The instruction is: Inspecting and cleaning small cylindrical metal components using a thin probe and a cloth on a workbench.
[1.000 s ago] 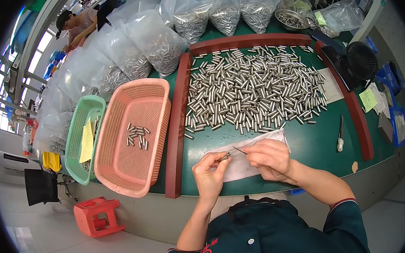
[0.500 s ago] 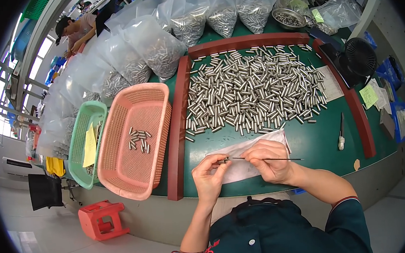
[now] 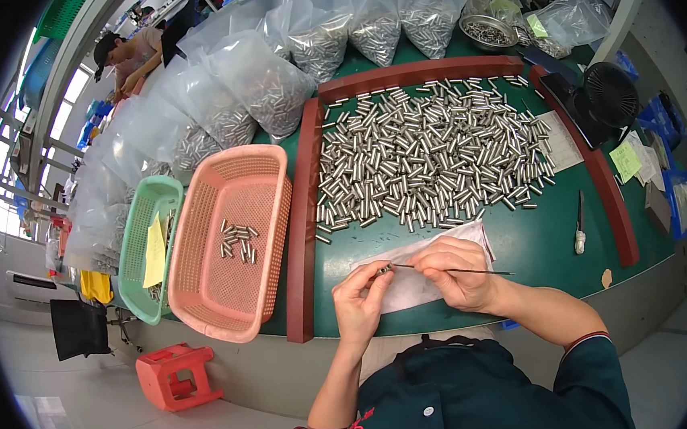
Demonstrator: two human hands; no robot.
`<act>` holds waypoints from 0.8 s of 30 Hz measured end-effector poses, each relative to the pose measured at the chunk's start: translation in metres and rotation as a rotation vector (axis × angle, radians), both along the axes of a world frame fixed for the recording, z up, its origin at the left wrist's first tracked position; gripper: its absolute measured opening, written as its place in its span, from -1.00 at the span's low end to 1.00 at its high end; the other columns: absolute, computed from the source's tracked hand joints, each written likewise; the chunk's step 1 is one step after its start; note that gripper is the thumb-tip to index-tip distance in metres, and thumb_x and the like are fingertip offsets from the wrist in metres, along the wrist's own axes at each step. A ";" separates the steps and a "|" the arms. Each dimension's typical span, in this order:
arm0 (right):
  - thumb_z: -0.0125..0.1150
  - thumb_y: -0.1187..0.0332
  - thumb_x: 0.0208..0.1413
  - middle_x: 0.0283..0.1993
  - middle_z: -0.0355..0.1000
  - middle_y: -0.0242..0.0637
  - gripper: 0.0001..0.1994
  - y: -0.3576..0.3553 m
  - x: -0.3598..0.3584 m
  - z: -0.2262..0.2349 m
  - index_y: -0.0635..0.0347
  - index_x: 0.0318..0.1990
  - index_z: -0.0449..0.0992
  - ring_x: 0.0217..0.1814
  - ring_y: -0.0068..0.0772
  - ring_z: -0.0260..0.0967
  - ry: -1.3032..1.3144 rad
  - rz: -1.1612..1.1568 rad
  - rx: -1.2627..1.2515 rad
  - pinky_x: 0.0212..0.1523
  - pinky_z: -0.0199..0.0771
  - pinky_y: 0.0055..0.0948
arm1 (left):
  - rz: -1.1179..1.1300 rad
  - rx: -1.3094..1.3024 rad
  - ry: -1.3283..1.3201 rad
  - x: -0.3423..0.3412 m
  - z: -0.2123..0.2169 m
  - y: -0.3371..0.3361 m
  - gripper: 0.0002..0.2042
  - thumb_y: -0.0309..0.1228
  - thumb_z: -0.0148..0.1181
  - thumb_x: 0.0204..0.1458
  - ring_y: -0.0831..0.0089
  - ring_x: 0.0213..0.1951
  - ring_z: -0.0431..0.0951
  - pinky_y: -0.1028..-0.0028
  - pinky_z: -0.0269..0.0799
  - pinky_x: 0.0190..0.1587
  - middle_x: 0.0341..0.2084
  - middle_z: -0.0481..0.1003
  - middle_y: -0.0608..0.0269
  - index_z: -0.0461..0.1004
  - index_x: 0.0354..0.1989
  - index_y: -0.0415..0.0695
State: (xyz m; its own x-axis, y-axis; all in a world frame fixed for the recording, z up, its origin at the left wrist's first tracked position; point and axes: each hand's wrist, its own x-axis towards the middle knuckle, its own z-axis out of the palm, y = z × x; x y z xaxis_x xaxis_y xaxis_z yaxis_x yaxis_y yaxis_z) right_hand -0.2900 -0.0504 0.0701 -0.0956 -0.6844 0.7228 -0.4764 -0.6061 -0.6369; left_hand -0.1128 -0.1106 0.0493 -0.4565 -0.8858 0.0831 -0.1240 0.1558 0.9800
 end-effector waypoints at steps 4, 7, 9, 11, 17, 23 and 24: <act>0.20 0.56 0.00 -0.42 0.49 -0.20 -0.95 -0.001 0.000 0.000 0.30 -0.38 0.46 -0.46 -0.24 0.43 0.004 0.006 -0.002 -0.46 0.42 -0.42 | -0.006 -0.012 -0.008 -0.001 0.002 -0.001 -0.87 -0.64 0.18 0.01 0.54 -0.40 0.54 0.61 0.46 -0.32 -0.39 0.56 0.17 0.55 -0.25 -0.36; 0.20 0.56 -0.01 -0.42 0.48 -0.20 -0.95 -0.001 -0.001 0.000 0.30 -0.38 0.45 -0.46 -0.24 0.43 0.012 0.006 0.001 -0.46 0.41 -0.41 | -0.005 -0.019 -0.007 -0.001 0.001 -0.001 -0.86 -0.64 0.19 0.01 0.54 -0.40 0.54 0.61 0.46 -0.32 -0.39 0.56 0.16 0.55 -0.25 -0.37; 0.20 0.56 0.00 -0.42 0.49 -0.20 -0.95 -0.001 -0.002 0.001 0.30 -0.38 0.45 -0.46 -0.25 0.44 0.018 0.005 0.008 -0.46 0.42 -0.42 | -0.008 -0.030 -0.021 -0.002 0.001 -0.002 -0.86 -0.64 0.20 0.00 0.54 -0.40 0.54 0.60 0.46 -0.31 -0.38 0.56 0.16 0.55 -0.25 -0.37; 0.20 0.57 0.00 -0.42 0.49 -0.19 -0.95 -0.001 -0.002 0.001 0.30 -0.39 0.45 -0.46 -0.25 0.44 0.023 0.004 0.015 -0.46 0.42 -0.42 | -0.014 -0.036 -0.015 -0.002 0.000 -0.002 -0.86 -0.63 0.19 0.01 0.54 -0.40 0.54 0.60 0.46 -0.32 -0.38 0.56 0.14 0.54 -0.24 -0.37; 0.16 0.52 0.07 -0.40 0.50 -0.17 -0.94 0.002 -0.003 0.007 0.30 -0.39 0.42 -0.43 -0.22 0.47 -0.036 -0.048 -0.044 -0.43 0.45 -0.41 | -0.014 0.251 0.227 0.002 0.018 -0.003 -0.83 -0.49 0.08 0.15 0.51 -0.44 0.53 0.58 0.43 -0.37 -0.39 0.55 0.09 0.49 -0.21 -0.37; 0.12 0.52 0.10 -0.39 0.51 -0.12 -0.96 0.003 -0.007 0.004 0.31 -0.35 0.42 -0.44 -0.24 0.47 -0.026 -0.073 -0.081 -0.42 0.44 -0.41 | -0.159 0.745 0.466 0.003 0.015 -0.013 -0.75 -0.31 0.00 0.23 0.50 -0.45 0.47 0.59 0.36 -0.37 -0.44 0.50 0.18 0.43 -0.17 -0.28; 0.07 0.51 0.13 -0.39 0.52 -0.09 -0.93 0.003 -0.007 0.004 0.32 -0.35 0.43 -0.44 -0.24 0.46 -0.029 -0.081 -0.078 -0.42 0.43 -0.41 | -0.158 0.744 0.466 0.004 0.013 -0.013 -0.75 -0.31 0.00 0.23 0.50 -0.45 0.47 0.59 0.36 -0.37 -0.44 0.50 0.18 0.43 -0.17 -0.28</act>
